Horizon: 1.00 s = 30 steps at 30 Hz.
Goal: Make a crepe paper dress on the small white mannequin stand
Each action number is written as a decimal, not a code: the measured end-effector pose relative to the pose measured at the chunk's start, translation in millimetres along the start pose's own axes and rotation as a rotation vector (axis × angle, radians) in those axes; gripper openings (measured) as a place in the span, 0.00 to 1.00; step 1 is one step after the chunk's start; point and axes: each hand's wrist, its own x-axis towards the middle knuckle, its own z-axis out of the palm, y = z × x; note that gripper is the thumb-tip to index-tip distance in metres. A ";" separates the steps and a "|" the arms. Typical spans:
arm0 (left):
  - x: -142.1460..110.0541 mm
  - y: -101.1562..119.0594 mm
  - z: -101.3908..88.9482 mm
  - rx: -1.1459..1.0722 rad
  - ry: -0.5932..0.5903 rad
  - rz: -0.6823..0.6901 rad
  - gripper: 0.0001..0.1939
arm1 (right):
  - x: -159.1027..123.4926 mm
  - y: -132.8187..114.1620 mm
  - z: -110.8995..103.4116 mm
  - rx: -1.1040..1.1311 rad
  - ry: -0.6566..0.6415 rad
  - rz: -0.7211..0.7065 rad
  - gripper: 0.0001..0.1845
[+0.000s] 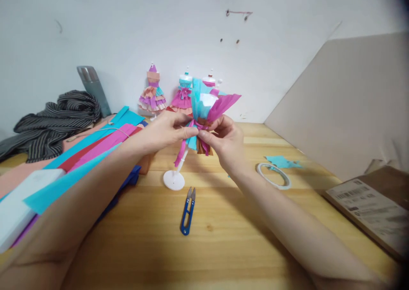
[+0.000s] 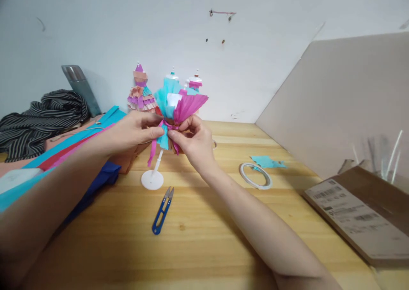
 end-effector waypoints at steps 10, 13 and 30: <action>0.6 -11.8 4.0 -0.215 0.206 -0.034 0.17 | -1.5 -4.0 1.0 0.012 -0.020 0.056 0.15; -0.5 1.4 6.9 -0.058 0.362 -0.073 0.11 | 0.1 -2.3 -0.4 -0.011 0.022 0.046 0.14; -3.1 8.2 13.5 -0.415 0.253 -0.321 0.05 | -0.3 4.7 -1.8 -0.063 0.029 0.062 0.14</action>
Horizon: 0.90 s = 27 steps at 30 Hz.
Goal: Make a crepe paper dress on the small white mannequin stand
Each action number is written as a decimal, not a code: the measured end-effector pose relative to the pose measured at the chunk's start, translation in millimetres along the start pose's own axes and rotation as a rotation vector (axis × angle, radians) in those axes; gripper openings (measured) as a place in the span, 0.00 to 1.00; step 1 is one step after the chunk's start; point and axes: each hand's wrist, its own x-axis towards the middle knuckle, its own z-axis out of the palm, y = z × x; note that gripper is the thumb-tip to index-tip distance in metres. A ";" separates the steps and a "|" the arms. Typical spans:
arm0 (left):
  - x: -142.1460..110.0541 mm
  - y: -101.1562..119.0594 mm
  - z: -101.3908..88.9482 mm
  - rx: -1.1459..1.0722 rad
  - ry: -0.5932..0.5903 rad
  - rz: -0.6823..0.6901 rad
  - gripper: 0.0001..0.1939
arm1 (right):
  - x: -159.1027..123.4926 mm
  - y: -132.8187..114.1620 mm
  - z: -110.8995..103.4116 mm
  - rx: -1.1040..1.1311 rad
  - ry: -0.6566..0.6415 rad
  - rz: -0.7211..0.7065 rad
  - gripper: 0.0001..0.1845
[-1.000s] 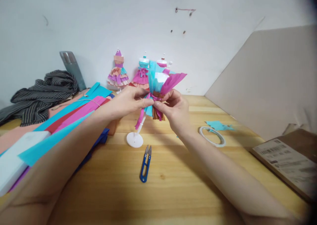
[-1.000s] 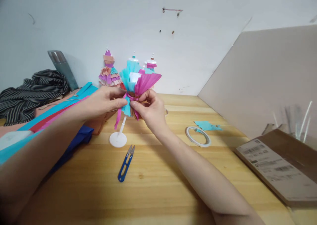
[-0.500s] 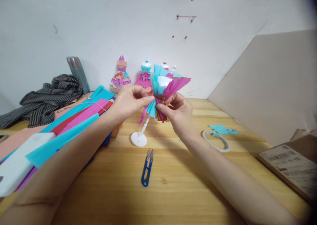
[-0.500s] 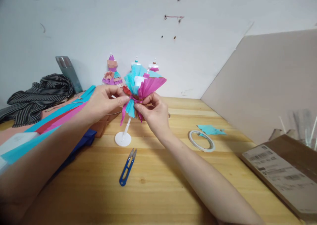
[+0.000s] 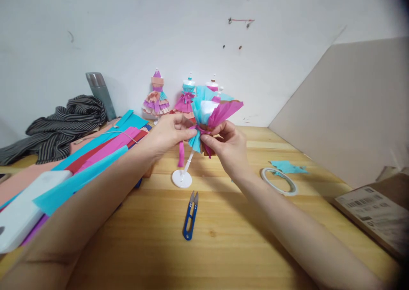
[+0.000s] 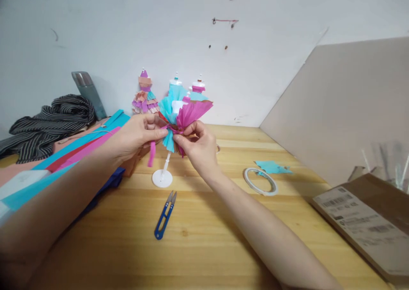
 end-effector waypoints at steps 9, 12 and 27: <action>2.9 3.7 -14.5 0.029 -0.099 0.012 0.13 | 3.7 1.4 -1.2 0.024 -0.003 0.020 0.15; -3.9 6.0 -3.2 0.244 -0.057 0.057 0.11 | 2.5 3.3 -1.4 0.001 0.017 -0.004 0.15; -14.9 28.1 -11.6 0.413 0.063 0.050 0.11 | -4.6 -7.6 1.8 -0.015 -0.007 -0.035 0.14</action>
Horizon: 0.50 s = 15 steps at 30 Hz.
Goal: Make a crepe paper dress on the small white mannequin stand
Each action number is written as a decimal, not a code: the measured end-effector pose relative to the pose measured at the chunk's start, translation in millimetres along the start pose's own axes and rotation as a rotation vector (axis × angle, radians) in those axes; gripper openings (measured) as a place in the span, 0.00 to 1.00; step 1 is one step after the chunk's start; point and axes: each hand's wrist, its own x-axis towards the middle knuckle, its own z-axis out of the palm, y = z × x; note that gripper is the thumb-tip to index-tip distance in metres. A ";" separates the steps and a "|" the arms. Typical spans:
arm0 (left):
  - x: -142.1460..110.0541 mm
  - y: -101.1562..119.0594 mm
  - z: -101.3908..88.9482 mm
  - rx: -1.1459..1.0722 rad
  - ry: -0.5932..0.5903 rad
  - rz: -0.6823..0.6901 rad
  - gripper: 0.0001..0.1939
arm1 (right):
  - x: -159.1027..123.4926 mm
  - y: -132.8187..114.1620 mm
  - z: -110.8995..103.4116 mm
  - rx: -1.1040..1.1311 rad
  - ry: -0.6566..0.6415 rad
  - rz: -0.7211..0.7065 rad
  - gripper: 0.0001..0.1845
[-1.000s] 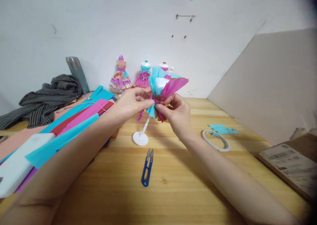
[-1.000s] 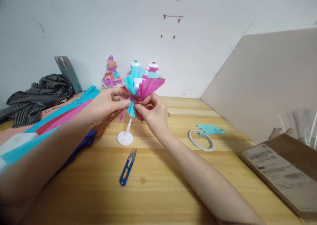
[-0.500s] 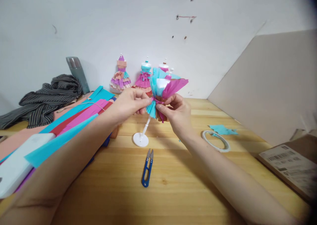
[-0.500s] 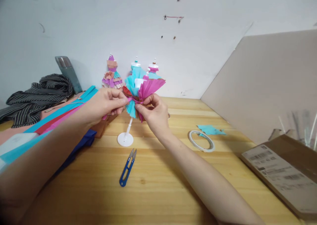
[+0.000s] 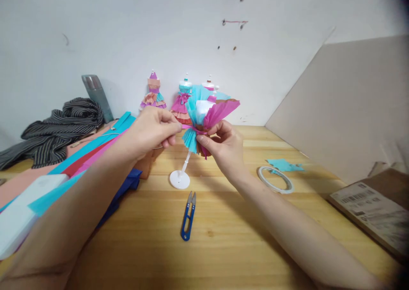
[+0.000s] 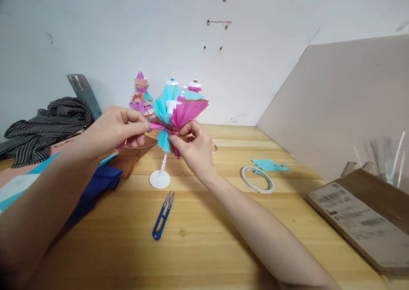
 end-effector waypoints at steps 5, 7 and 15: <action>11.1 -10.1 -7.5 -0.161 -0.038 -0.078 0.13 | 0.2 0.4 0.4 0.005 0.011 0.022 0.14; 10.8 -11.5 -2.3 -0.115 0.008 0.003 0.11 | 0.2 1.5 0.4 0.020 0.010 0.038 0.14; 11.2 -17.8 23.1 -0.185 0.089 0.076 0.04 | -3.1 0.8 2.2 0.002 -0.025 0.011 0.14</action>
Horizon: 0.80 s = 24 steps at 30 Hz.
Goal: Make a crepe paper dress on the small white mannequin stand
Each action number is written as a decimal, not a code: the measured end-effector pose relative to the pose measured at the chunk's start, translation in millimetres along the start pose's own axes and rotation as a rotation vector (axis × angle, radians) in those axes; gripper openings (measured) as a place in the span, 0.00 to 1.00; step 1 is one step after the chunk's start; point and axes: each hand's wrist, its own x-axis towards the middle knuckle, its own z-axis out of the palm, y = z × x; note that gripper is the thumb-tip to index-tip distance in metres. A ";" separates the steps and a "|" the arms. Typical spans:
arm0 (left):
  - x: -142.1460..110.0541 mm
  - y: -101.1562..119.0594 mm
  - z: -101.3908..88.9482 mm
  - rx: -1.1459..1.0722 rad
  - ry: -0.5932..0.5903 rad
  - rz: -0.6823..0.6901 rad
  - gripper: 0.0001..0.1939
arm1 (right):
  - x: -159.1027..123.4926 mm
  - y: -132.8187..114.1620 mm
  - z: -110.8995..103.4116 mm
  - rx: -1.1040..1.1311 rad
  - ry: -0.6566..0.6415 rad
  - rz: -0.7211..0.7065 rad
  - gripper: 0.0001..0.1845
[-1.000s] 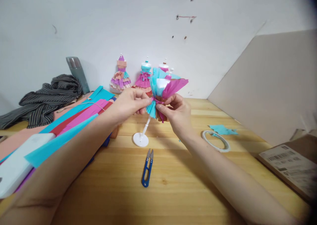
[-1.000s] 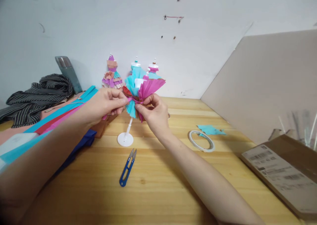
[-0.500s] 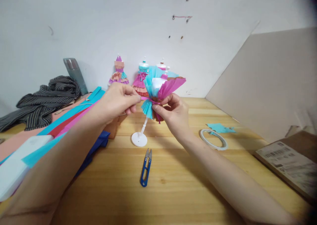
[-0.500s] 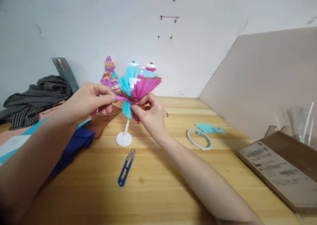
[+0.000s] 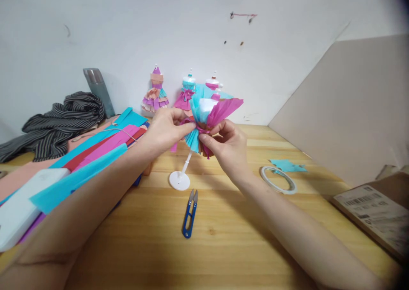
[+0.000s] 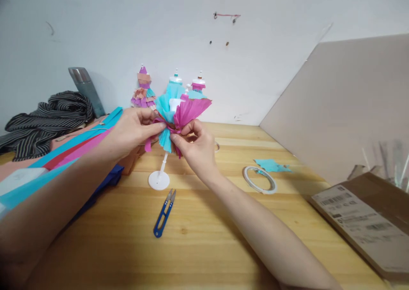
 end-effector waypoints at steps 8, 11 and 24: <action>0.9 4.3 -8.6 -0.257 -0.108 -0.144 0.07 | -3.2 -5.4 1.8 -0.034 -0.020 -0.010 0.14; 3.3 2.5 -11.8 -0.255 -0.118 -0.139 0.07 | -3.2 -4.0 1.9 -0.032 -0.021 -0.019 0.14; -16.6 -6.0 9.4 0.831 0.234 0.704 0.15 | -3.8 -7.8 1.7 -0.021 0.021 0.009 0.15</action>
